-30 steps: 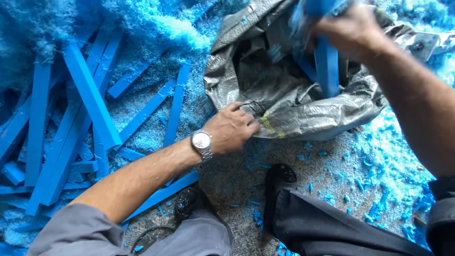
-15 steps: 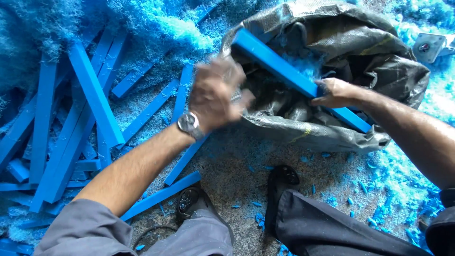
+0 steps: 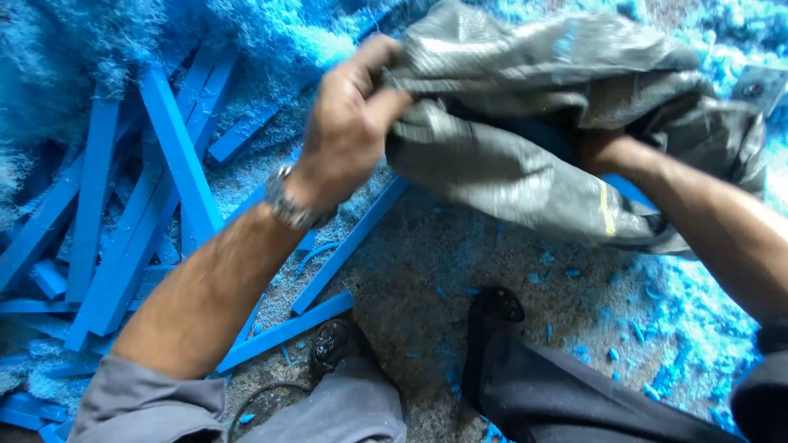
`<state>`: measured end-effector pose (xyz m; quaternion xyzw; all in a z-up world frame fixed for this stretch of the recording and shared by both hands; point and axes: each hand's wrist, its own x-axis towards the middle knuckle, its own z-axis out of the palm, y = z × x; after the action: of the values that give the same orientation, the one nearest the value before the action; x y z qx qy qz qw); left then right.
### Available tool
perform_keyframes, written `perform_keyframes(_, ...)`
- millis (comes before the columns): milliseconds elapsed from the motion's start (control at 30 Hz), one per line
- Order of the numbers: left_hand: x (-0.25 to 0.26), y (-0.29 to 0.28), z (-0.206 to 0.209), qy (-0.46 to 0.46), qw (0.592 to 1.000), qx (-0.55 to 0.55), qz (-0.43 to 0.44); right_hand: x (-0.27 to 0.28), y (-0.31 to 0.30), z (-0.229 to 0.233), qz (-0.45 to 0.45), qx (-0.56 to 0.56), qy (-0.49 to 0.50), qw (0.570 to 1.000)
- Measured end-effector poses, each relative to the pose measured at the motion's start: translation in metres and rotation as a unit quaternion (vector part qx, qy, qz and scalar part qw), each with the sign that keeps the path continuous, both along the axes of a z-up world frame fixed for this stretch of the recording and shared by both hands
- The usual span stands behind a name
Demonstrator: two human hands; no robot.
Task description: Picking up blue plastic strips and foam-like waste material from a workshop floor and placing them into a large grey woven bag.
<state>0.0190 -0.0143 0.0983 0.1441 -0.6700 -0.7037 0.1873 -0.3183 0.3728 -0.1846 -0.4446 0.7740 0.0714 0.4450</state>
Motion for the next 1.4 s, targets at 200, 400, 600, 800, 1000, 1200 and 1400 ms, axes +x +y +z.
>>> perform_keyframes(200,0.031,0.012,0.023,0.022,0.988,0.072,-0.132,-0.001,-0.027,0.046,-0.002,-0.032,0.013,0.999)
perform_keyframes(400,0.058,-0.001,0.060,-0.019,0.954,0.228,-0.192,-0.016,-0.052,0.052,-0.001,-0.067,0.020,0.998)
perform_keyframes(600,0.048,-0.006,0.026,0.035,0.963,0.262,-0.043,0.015,-0.052,0.059,-0.009,-0.097,0.032,0.995)
perform_keyframes(800,0.025,0.025,0.055,0.154,0.872,-0.463,0.022,-0.047,-0.079,0.049,-0.011,-0.121,0.034,0.992)
perform_keyframes(1000,0.019,0.103,-0.072,-0.067,0.661,-0.697,-0.270,-0.069,-0.080,0.065,-0.013,-0.143,0.051,0.988)
perform_keyframes(1200,0.018,0.079,-0.037,-0.277,0.702,-0.473,-0.455,-0.066,-0.088,0.089,-0.016,-0.170,0.059,0.984)
perform_keyframes(1400,0.015,0.062,-0.017,-0.258,0.729,-0.458,-0.438,-0.088,-0.055,0.059,-0.011,-0.186,0.061,0.981)
